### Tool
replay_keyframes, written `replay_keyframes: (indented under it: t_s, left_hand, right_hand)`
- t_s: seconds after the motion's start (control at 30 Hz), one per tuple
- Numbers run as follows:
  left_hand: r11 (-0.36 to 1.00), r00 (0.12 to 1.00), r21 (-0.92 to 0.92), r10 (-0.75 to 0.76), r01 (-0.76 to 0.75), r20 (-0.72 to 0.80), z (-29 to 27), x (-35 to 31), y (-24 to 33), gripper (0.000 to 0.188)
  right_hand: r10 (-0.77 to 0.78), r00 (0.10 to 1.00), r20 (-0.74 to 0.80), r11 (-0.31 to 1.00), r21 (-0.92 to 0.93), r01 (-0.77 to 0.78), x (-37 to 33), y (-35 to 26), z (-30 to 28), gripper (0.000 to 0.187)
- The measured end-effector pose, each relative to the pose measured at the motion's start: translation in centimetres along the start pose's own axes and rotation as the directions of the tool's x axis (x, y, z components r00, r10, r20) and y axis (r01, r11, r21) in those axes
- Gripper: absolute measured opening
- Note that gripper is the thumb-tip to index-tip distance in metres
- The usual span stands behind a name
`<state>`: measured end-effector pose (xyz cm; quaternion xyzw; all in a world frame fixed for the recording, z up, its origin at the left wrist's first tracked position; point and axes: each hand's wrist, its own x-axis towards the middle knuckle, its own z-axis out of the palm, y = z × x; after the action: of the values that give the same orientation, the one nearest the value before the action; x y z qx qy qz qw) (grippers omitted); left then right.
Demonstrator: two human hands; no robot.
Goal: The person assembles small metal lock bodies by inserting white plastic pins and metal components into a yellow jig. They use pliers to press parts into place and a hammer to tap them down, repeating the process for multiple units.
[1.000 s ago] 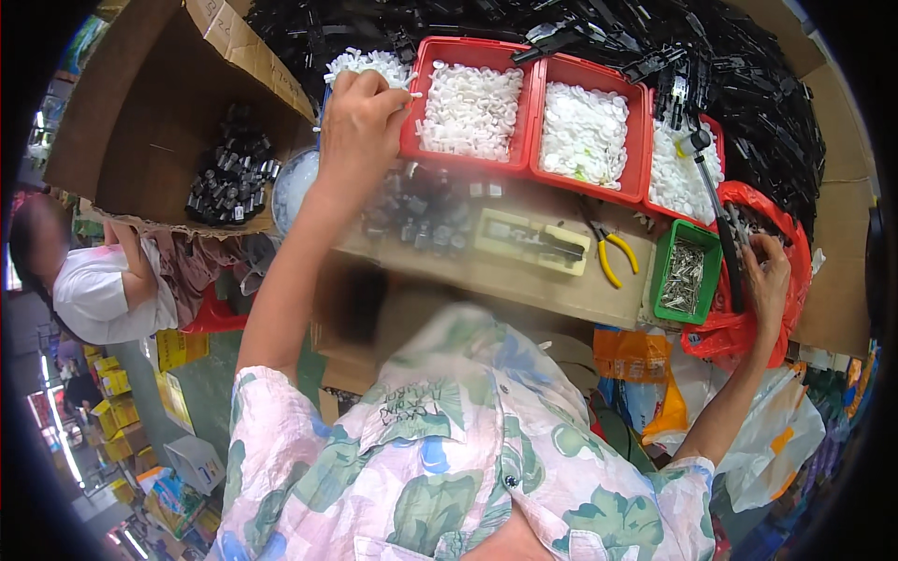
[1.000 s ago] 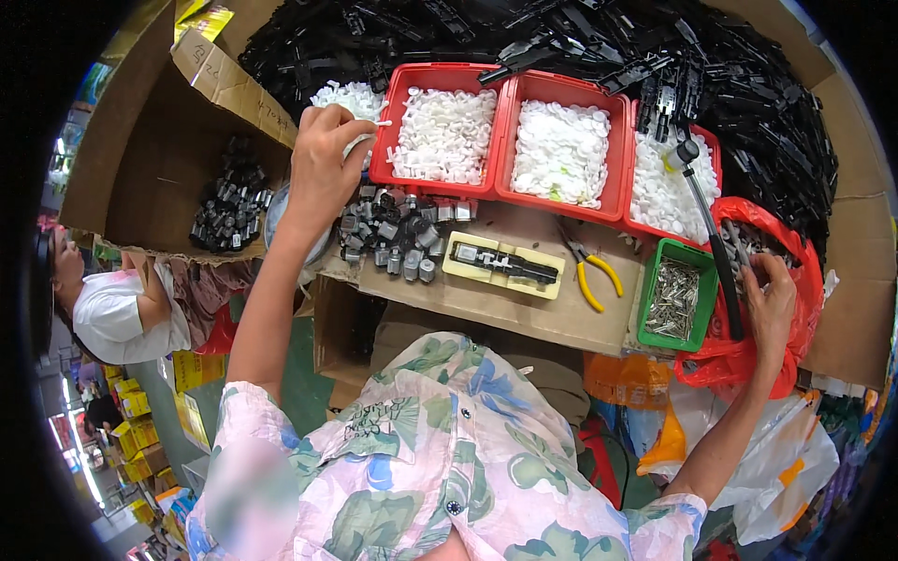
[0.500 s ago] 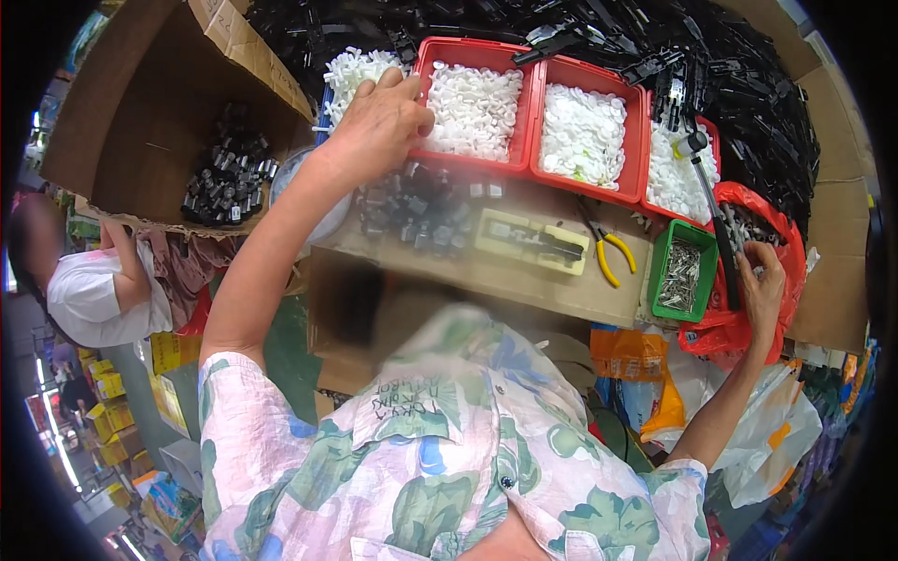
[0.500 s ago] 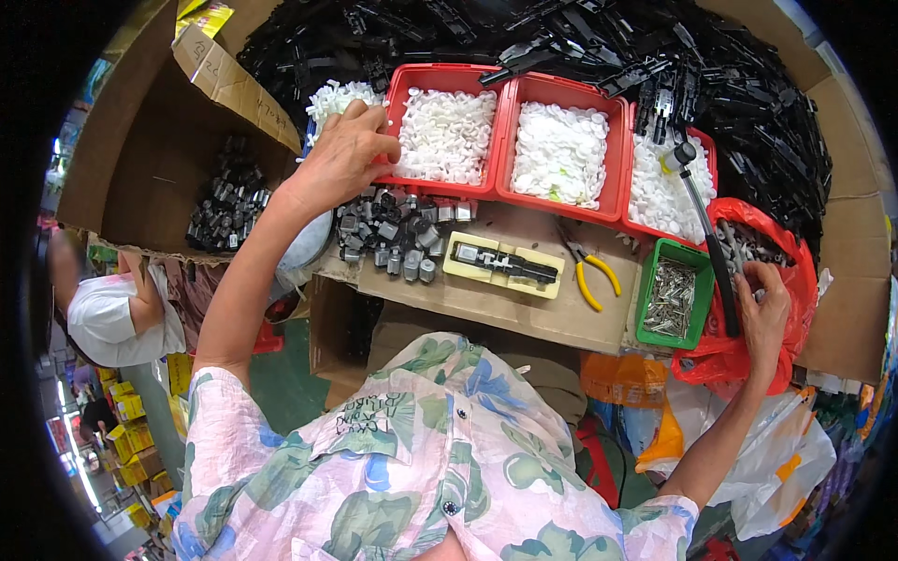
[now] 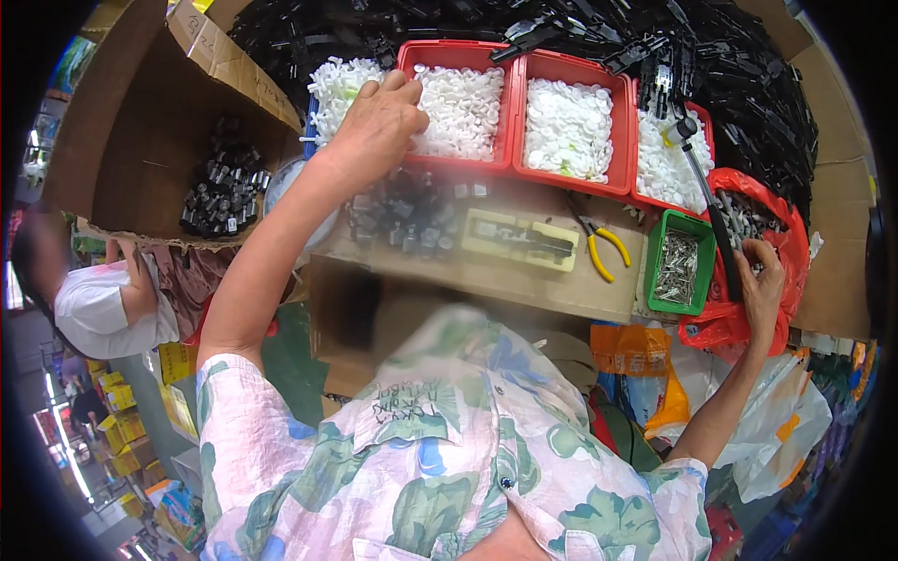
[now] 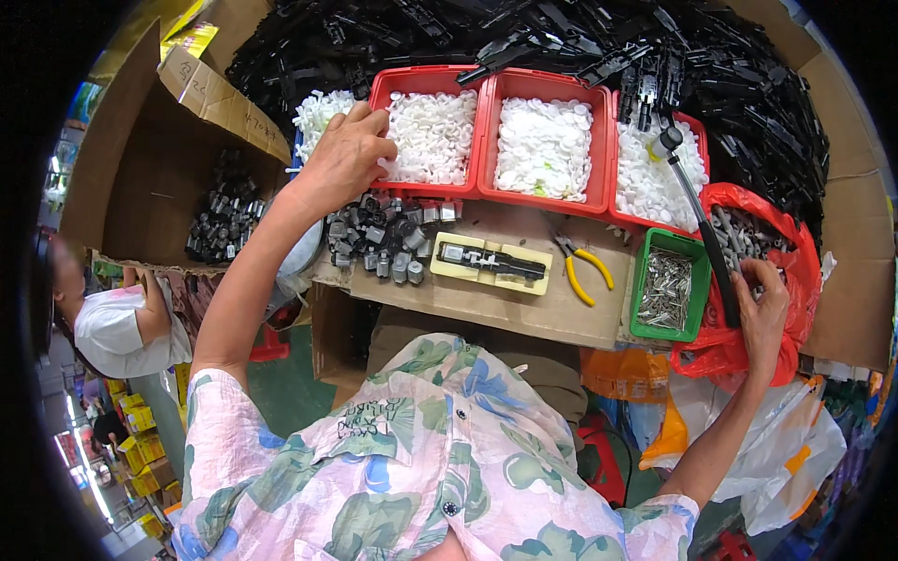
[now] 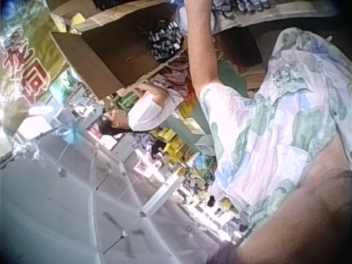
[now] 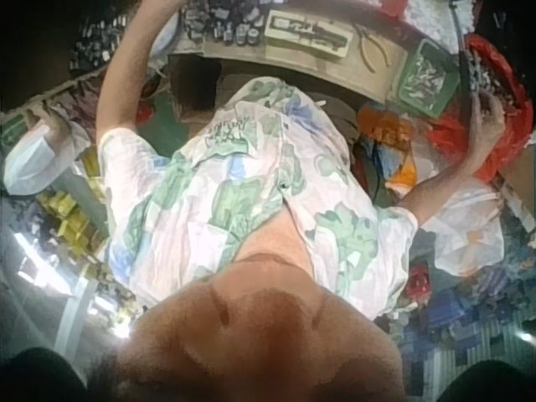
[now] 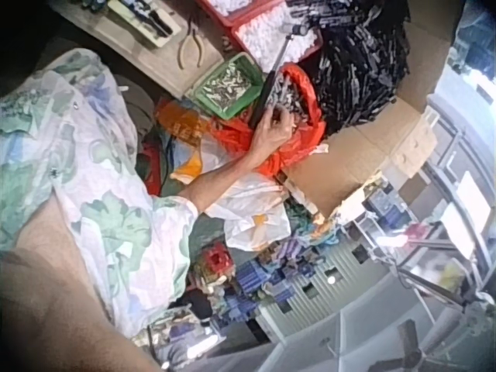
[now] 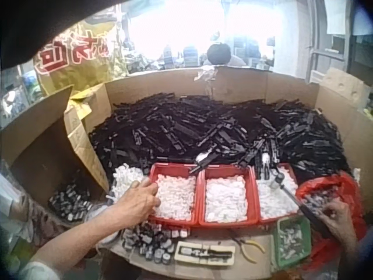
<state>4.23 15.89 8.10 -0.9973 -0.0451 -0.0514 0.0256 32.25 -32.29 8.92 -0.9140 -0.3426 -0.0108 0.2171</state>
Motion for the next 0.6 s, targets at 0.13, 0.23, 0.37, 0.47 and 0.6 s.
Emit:
replay_keyframes:
  t_s: [0.13,0.23,0.37,0.47,0.6]
  left_hand:
    - [0.995,0.999,-0.101,-0.002,-0.003,-0.046,-0.5,-0.2,-0.1,0.019]
    - [0.969,0.994,-0.243,0.007,-0.032,-0.106,-1.9,-0.3,0.2,0.018]
    - [0.939,0.979,-0.332,0.021,-0.089,-0.203,-3.0,-1.1,2.0,0.017]
    - [0.917,0.972,-0.379,0.039,-0.127,-0.231,-3.2,-1.2,3.8,0.017]
    - [0.908,0.965,-0.394,0.035,-0.139,-0.259,-4.3,-1.8,6.1,0.021]
  right_hand:
    - [-0.002,0.998,-0.068,0.999,0.045,0.005,-0.3,0.1,-1.0,0.016]
    - [0.007,0.983,-0.182,0.992,0.123,0.016,-0.7,-0.9,-1.3,0.018]
    - [-0.007,0.980,-0.200,0.964,0.258,0.060,-1.1,-7.3,0.3,0.019]
    - [-0.222,0.973,-0.068,0.891,0.392,0.230,-0.8,-13.5,3.0,0.018]
    - [-0.344,0.938,0.034,0.807,0.522,0.277,-0.2,-18.5,6.1,0.016]
